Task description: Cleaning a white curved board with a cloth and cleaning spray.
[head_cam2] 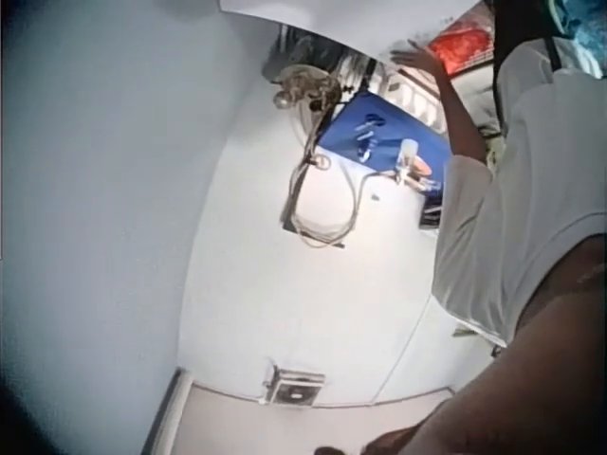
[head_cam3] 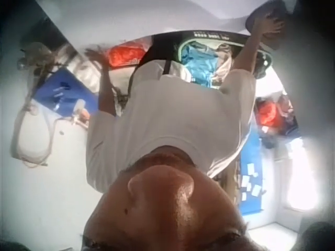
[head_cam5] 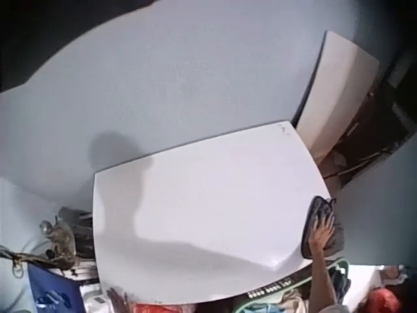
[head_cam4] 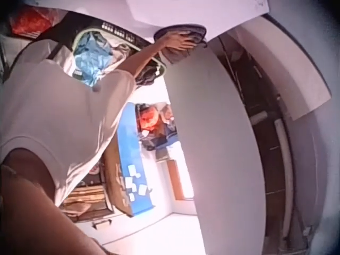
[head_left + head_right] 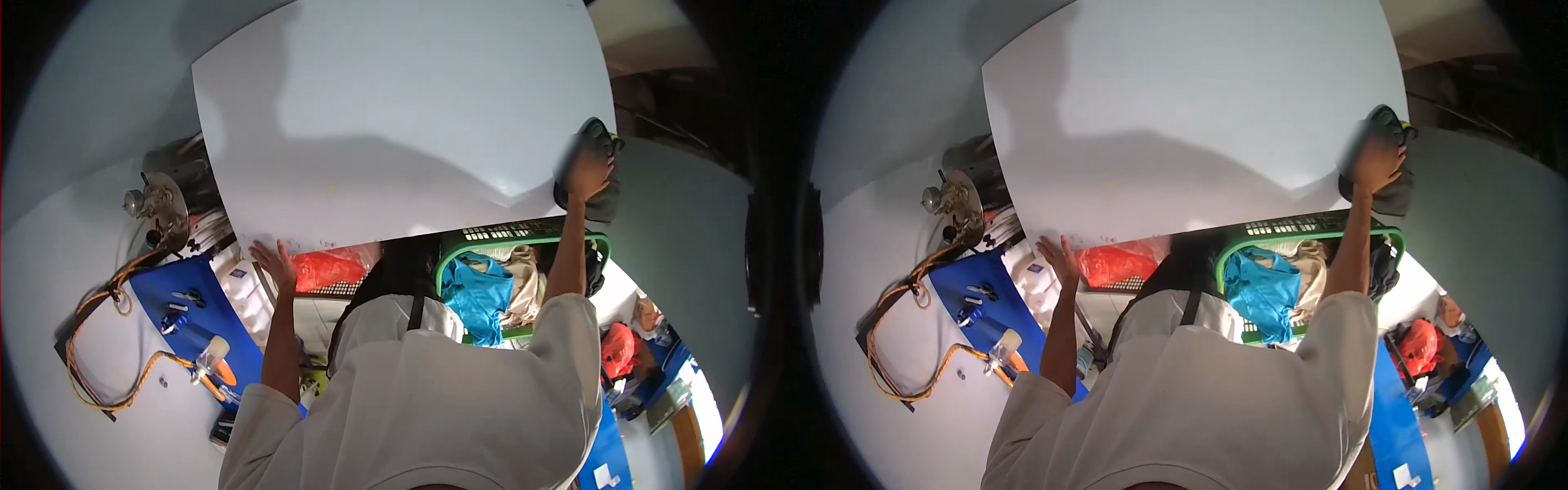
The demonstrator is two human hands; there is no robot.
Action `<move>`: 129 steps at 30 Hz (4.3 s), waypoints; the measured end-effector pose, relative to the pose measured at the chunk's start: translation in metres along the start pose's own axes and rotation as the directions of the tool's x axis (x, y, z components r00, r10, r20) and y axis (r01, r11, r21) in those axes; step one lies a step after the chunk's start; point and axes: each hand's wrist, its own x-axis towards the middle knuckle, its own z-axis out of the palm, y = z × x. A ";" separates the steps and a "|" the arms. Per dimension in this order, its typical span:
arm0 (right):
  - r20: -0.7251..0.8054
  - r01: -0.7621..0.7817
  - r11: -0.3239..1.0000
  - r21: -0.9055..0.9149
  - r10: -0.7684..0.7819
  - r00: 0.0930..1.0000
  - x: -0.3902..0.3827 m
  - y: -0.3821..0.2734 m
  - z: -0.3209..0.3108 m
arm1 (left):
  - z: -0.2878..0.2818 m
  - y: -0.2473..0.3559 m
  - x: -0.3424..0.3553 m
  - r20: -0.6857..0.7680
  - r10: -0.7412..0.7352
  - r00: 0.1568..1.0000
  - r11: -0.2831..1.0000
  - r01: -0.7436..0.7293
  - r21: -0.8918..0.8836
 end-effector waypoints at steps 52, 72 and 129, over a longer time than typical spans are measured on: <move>-0.325 0.762 -0.100 0.640 -0.934 0.150 -0.075 -0.779 -0.140 | -0.048 0.108 0.154 -0.053 -0.566 0.822 0.782 0.516 -0.349; 0.043 0.520 0.405 0.753 -0.818 0.574 0.098 -0.543 -0.033 | -0.045 0.093 0.150 -0.168 -0.340 0.925 0.916 0.285 -0.284; 0.101 -0.113 0.994 -0.011 0.114 0.988 0.157 -0.199 0.063 | -0.036 0.075 0.154 -0.131 -0.217 0.967 0.976 0.216 -0.023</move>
